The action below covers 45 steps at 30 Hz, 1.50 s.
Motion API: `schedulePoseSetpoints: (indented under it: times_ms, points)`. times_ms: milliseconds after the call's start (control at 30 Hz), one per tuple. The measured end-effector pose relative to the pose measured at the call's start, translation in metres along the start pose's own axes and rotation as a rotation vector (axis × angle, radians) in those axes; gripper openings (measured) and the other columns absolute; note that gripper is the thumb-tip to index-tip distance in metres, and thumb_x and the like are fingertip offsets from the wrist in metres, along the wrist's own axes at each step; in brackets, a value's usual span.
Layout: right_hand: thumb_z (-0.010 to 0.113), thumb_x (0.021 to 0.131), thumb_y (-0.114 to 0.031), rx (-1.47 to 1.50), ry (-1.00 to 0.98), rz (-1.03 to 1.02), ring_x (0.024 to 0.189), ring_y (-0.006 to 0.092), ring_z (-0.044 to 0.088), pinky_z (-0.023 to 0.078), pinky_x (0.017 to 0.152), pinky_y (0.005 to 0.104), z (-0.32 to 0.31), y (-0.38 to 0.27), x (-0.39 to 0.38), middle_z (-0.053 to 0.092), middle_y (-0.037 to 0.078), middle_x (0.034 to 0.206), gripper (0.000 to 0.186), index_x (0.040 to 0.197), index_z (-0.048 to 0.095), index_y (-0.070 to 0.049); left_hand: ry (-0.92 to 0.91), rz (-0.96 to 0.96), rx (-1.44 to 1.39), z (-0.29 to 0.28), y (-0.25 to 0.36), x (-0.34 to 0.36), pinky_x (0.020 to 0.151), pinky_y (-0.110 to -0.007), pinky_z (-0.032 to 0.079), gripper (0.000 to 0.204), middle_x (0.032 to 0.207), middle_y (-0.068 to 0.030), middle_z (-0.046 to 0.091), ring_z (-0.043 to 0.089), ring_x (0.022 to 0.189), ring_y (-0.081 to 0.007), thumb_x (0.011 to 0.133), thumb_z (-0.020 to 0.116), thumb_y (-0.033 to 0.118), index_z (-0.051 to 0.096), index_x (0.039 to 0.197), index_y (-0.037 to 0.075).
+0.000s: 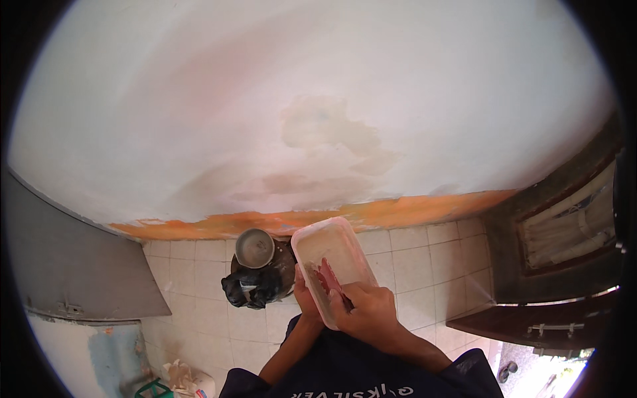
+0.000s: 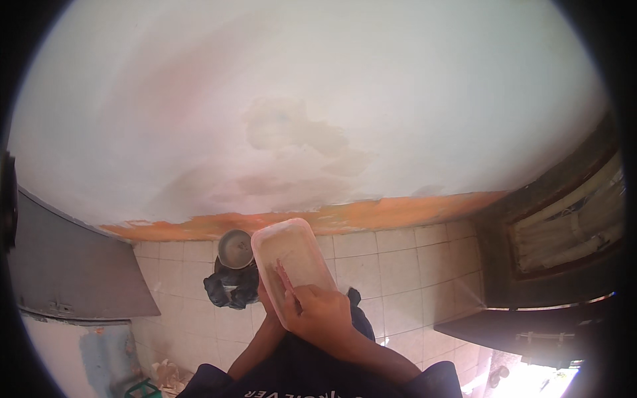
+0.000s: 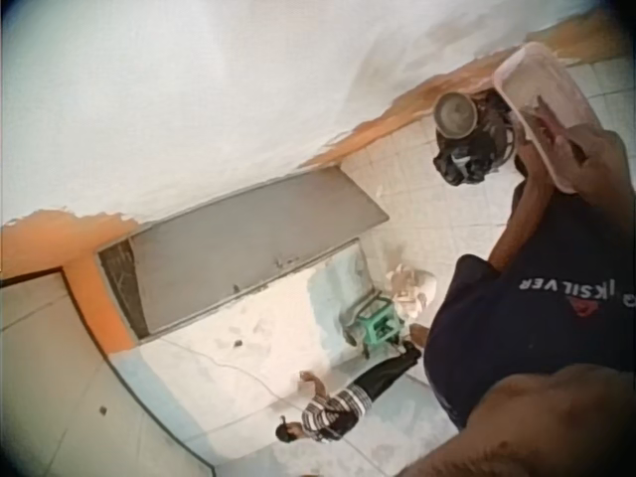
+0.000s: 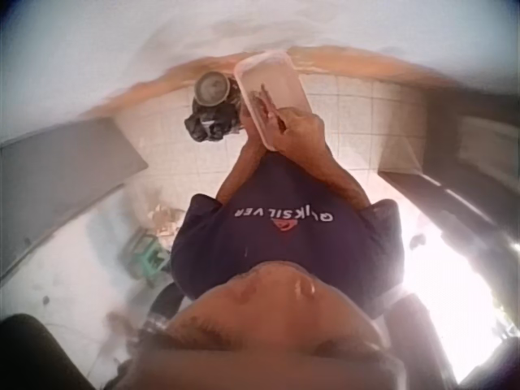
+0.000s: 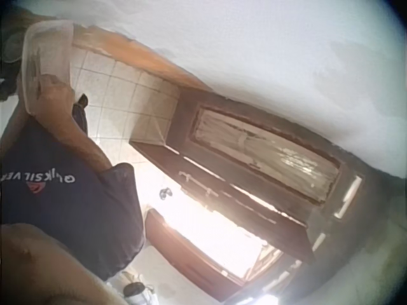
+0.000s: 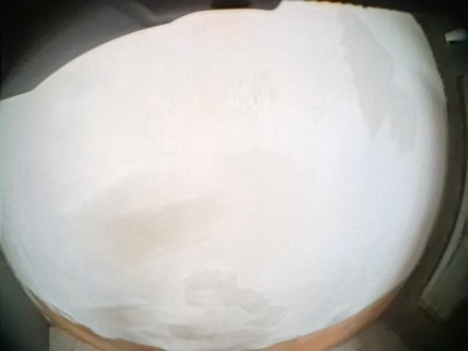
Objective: The person applies white plaster to a wall using a spatula, periodically scraping the spatula against the edge of a plastic container and scooping more plaster from it.
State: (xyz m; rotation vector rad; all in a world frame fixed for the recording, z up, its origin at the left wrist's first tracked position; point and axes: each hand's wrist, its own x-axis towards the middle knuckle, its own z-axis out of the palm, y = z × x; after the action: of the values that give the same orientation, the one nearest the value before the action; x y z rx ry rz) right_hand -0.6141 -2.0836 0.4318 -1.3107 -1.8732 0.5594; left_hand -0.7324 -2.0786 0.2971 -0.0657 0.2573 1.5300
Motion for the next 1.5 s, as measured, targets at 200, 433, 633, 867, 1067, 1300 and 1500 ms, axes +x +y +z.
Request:
schedulePoseSetpoints:
  times_ms: [200,433,633,867,1067,1300,1500]
  points:
    - [0.067,0.076,-0.010,-0.115,0.073,0.064,0.046,0.0302,0.058,0.048,0.044,0.0382,-0.014,0.007,0.009,0.060,0.012,0.060,0.012,0.068,0.061,-0.004,-0.114,-0.040,0.077,0.014,0.002,-0.004,0.105,-0.044,0.040,0.056,0.133,-0.0145,0.053,0.052,0.120,-0.0298,0.100,0.035,0.046,0.044,0.136,0.004]
    - [0.067,0.075,-0.008,-0.157,0.114,0.000,0.046,0.0305,0.058,0.046,0.044,0.0382,-0.008,0.015,0.016,0.058,0.012,0.058,0.015,0.065,0.058,-0.004,-0.086,-0.047,0.062,0.024,0.001,-0.004,0.105,-0.045,0.040,0.058,0.135,-0.0141,0.051,0.051,0.121,-0.0306,0.100,0.034,0.047,0.042,0.138,0.005]
    - [0.067,0.076,-0.008,-0.199,0.077,0.002,0.048,0.0304,0.059,0.046,0.046,0.0375,-0.017,0.011,0.029,0.059,0.013,0.059,0.014,0.066,0.060,-0.002,-0.047,-0.016,0.118,0.011,0.003,-0.005,0.106,-0.045,0.039,0.056,0.136,-0.0146,0.050,0.050,0.122,-0.0310,0.100,0.035,0.046,0.041,0.139,0.005]
    - [0.067,0.076,-0.010,-0.337,-0.127,-0.138,0.049,0.0288,0.060,0.049,0.046,0.0374,0.011,-0.004,0.011,0.059,0.011,0.059,0.016,0.063,0.058,-0.004,0.047,-0.003,0.142,0.018,0.000,-0.009,0.107,-0.044,0.038,0.057,0.135,-0.0147,0.050,0.050,0.122,-0.0310,0.100,0.036,0.047,0.042,0.138,0.006]
    - [0.067,0.077,-0.010,-0.030,0.028,-0.065,0.047,0.0292,0.059,0.048,0.045,0.0376,-0.012,-0.006,0.018,0.058,0.012,0.058,0.018,0.064,0.058,-0.003,-0.062,-0.046,0.050,0.023,0.005,-0.011,0.107,-0.046,0.037,0.060,0.139,-0.0149,0.048,0.049,0.124,-0.0319,0.099,0.036,0.050,0.042,0.139,0.006]
    - [0.067,0.077,-0.009,-0.249,-0.006,0.021,0.051,0.0328,0.060,0.047,0.046,0.0380,-0.005,0.004,0.017,0.061,0.015,0.062,0.015,0.066,0.060,-0.001,-0.180,-0.103,-0.066,0.022,0.003,-0.013,0.107,-0.046,0.037,0.059,0.138,-0.0149,0.049,0.049,0.124,-0.0321,0.099,0.036,0.049,0.043,0.138,0.006]
    - [0.066,0.079,-0.010,0.026,-0.015,-0.005,0.050,0.0322,0.060,0.047,0.047,0.0379,0.012,0.001,0.006,0.060,0.016,0.060,0.016,0.068,0.062,0.001,-0.017,-0.019,0.103,0.024,0.003,-0.014,0.106,-0.046,0.038,0.056,0.135,-0.0137,0.051,0.051,0.121,-0.0309,0.099,0.036,0.047,0.044,0.136,0.006]
